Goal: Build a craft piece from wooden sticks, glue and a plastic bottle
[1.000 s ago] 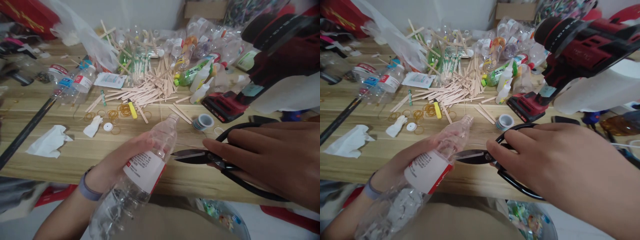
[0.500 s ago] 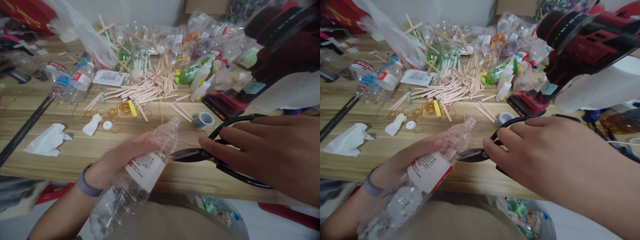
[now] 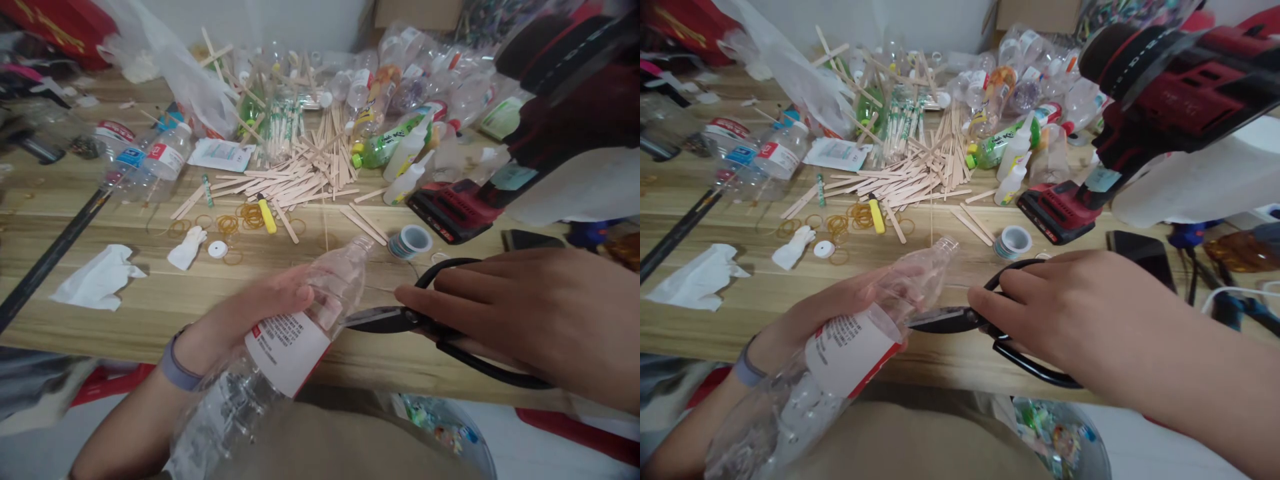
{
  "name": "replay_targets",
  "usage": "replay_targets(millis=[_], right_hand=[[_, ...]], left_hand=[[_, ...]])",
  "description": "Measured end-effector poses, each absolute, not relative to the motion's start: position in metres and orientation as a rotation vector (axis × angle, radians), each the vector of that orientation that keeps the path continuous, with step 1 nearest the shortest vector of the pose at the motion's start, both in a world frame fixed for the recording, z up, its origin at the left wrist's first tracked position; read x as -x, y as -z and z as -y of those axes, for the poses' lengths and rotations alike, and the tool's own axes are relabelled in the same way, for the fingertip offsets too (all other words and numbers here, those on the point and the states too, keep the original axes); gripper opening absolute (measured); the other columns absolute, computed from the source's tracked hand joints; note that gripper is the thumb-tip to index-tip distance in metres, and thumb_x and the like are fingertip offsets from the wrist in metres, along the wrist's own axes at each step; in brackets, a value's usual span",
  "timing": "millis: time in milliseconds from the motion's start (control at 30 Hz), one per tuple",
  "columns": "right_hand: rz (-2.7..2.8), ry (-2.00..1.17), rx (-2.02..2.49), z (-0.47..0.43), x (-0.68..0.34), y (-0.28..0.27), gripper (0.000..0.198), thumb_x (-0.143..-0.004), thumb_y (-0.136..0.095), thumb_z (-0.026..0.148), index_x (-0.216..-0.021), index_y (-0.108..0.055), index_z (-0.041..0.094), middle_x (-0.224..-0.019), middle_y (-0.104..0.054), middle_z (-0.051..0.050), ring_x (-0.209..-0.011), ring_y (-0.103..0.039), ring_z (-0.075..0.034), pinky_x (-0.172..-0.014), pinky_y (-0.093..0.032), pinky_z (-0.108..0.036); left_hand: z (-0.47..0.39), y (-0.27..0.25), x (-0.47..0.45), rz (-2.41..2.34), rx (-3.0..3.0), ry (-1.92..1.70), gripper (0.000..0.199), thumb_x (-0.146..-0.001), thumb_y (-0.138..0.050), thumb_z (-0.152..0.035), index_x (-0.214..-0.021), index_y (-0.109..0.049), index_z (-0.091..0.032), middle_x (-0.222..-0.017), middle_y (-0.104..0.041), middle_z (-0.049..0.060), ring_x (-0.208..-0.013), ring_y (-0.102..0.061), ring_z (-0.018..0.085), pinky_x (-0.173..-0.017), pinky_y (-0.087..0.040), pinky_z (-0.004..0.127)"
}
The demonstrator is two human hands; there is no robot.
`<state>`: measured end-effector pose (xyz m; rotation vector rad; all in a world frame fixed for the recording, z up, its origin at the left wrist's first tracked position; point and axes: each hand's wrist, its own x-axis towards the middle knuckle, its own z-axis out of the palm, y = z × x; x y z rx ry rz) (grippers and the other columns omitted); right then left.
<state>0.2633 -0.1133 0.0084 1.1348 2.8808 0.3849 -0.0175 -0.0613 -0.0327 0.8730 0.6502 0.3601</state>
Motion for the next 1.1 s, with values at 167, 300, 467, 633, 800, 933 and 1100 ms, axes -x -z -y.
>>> replay_targets(millis=[167, 300, 467, 633, 800, 933, 1100], right_hand=[[-2.959, -0.316, -1.119, 0.116, -0.261, -0.005, 0.036, -0.101, -0.024, 0.017, -0.116, -0.056, 0.024, -0.077, -0.068, -0.001, -0.054, -0.059, -0.018, -0.053, -0.038, -0.035], [-2.958, -0.263, -1.209, 0.119, -0.256, -0.001, 0.042, -0.105, -0.016, 0.027, -0.116, -0.056, 0.024, -0.076, -0.069, -0.001, -0.053, -0.060, -0.016, -0.053, -0.037, -0.034], [-3.066, -0.090, -1.361, 0.120, -0.248, 0.005, 0.041, -0.105, -0.023, 0.031, -0.107, -0.063, 0.022, -0.068, -0.070, -0.001, -0.048, -0.062, -0.015, -0.045, -0.035, -0.030], [-3.076, 0.453, -1.632, 0.124, -0.236, 0.016, 0.026, -0.101, -0.042, 0.031, -0.099, -0.065, 0.020, -0.064, -0.068, 0.001, -0.048, -0.063, -0.012, -0.044, -0.041, -0.022], [-3.007, 0.635, -1.915, 0.129, -0.231, 0.023, 0.019, -0.096, -0.051, 0.034, -0.101, -0.065, 0.022, -0.067, -0.069, 0.002, -0.050, -0.063, -0.011, -0.046, -0.045, -0.019], [-3.018, 0.249, -1.872, 0.130, -0.234, 0.025, 0.033, -0.097, -0.047, 0.049, -0.105, -0.064, 0.022, -0.074, -0.071, -0.003, -0.057, -0.068, -0.017, -0.045, -0.048, -0.025], [-2.980, 0.013, -1.820, 0.128, -0.239, 0.025, 0.047, -0.097, -0.038, 0.058, -0.103, -0.067, 0.022, -0.077, -0.073, -0.005, -0.056, -0.070, -0.020, -0.043, -0.048, -0.028]], left_hand=[[0.061, 0.039, 0.017, -0.634, -0.780, -0.392, 0.053, -0.075, -0.075, -0.049, -0.122, -0.066, -0.028, -0.106, -0.063, 0.004, -0.080, -0.061, 0.016, -0.067, -0.052, 0.025], [0.065, 0.035, 0.015, -0.654, -0.723, -0.432, 0.049, -0.074, -0.076, -0.044, -0.119, -0.068, -0.026, -0.109, -0.065, 0.004, -0.081, -0.061, 0.016, -0.068, -0.051, 0.025], [0.074, 0.032, 0.010, -0.668, -0.676, -0.572, 0.042, -0.080, -0.069, -0.043, -0.119, -0.069, -0.027, -0.099, -0.068, 0.001, -0.073, -0.060, 0.013, -0.059, -0.043, 0.018], [0.075, 0.037, 0.006, -0.640, -0.641, -0.624, 0.051, -0.078, -0.071, -0.047, -0.126, -0.065, -0.030, -0.092, -0.070, 0.003, -0.072, -0.062, 0.016, -0.056, -0.043, 0.020], [0.077, 0.037, 0.005, -0.699, -0.638, -0.718, 0.051, -0.080, -0.070, -0.045, -0.128, -0.064, -0.029, -0.109, -0.071, 0.002, -0.076, -0.064, 0.016, -0.063, -0.046, 0.024], [0.078, 0.039, 0.004, -0.716, -0.650, -0.734, 0.050, -0.082, -0.070, -0.044, -0.129, -0.062, -0.031, -0.118, -0.069, 0.001, -0.085, -0.064, 0.016, -0.071, -0.048, 0.024], [0.079, 0.040, 0.003, -0.732, -0.728, -0.770, 0.054, -0.080, -0.072, -0.045, -0.131, -0.060, -0.031, -0.116, -0.068, 0.002, -0.084, -0.065, 0.016, -0.066, -0.048, 0.022]])
